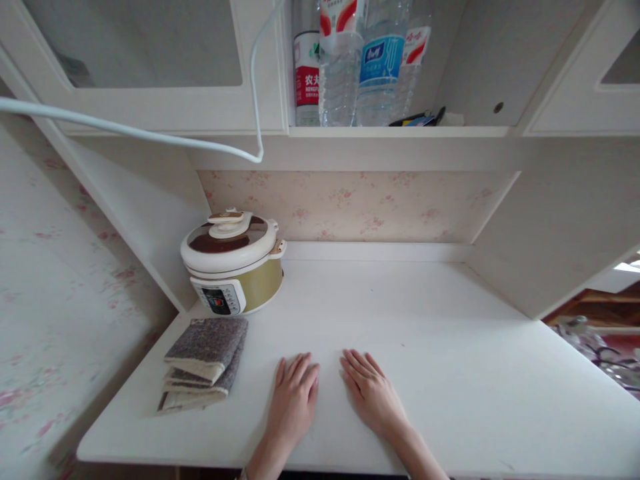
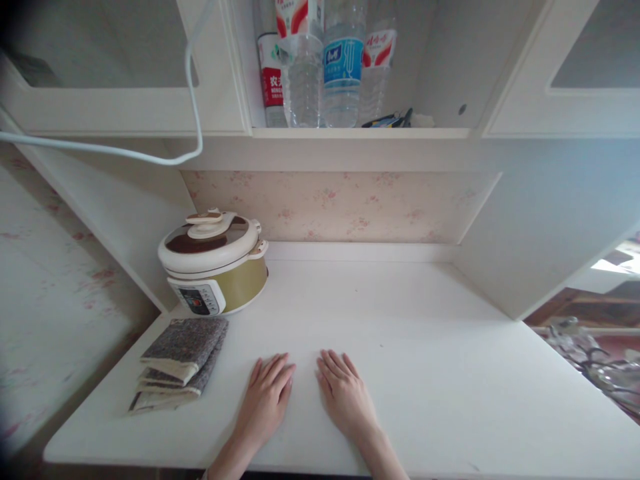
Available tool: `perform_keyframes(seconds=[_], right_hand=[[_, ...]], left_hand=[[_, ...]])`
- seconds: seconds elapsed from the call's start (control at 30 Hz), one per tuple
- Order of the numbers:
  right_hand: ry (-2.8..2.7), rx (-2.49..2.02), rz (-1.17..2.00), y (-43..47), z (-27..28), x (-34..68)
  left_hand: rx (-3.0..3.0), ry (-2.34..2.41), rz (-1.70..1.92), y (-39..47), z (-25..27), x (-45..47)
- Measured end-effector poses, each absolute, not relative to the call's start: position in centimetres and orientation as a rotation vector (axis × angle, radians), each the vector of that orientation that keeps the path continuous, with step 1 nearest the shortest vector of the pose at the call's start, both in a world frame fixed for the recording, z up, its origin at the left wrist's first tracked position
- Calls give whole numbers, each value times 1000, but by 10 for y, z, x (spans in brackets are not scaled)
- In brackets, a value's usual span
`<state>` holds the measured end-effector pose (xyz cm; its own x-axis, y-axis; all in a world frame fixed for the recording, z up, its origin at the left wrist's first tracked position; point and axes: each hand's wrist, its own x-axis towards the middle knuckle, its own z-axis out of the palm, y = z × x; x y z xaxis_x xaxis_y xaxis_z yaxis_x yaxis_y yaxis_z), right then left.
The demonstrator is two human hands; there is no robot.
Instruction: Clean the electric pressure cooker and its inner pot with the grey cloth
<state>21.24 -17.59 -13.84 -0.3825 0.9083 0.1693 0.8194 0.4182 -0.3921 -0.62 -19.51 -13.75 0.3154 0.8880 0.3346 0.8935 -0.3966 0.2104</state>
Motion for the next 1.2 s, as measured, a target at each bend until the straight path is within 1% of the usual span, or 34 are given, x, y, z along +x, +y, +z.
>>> perform_keyframes(seconds=[0.3, 0.47, 0.57, 0.7, 0.8, 0.87, 0.93, 0.97, 1.07, 1.2], right_hand=[[-2329, -1469, 342, -176, -138, 213], [-2300, -1461, 417, -177, -139, 214], [-2158, -1481, 542, -171, -144, 216], [-1772, -1537, 860, -144, -144, 215], [-1695, -1396, 1009, -111, -120, 200], [-1693, -1352, 1148, -87, -89, 179], [-1610, -1314, 1393, -65, -52, 151], [-1555, -1322, 1443, -53, -34, 135], [-1501, -1320, 1439, -17, 12, 90], [-1421, -1401, 1461, 32, 44, 41]], left_hand=[[-2526, -1702, -638, -195, -137, -7], [-2518, -1712, -641, -195, -137, -7], [-2519, -1724, -628, -195, -138, -6], [-2524, -1722, -603, -196, -139, -7], [-2524, -1718, -613, -198, -137, -7], [-2522, -1732, -643, -198, -135, -7], [-2526, -1747, -690, -198, -133, -8], [-2529, -1752, -715, -198, -133, -8], [-2547, -1780, -765, -197, -130, -8], [-2570, -1880, -826, -198, -125, -7]])
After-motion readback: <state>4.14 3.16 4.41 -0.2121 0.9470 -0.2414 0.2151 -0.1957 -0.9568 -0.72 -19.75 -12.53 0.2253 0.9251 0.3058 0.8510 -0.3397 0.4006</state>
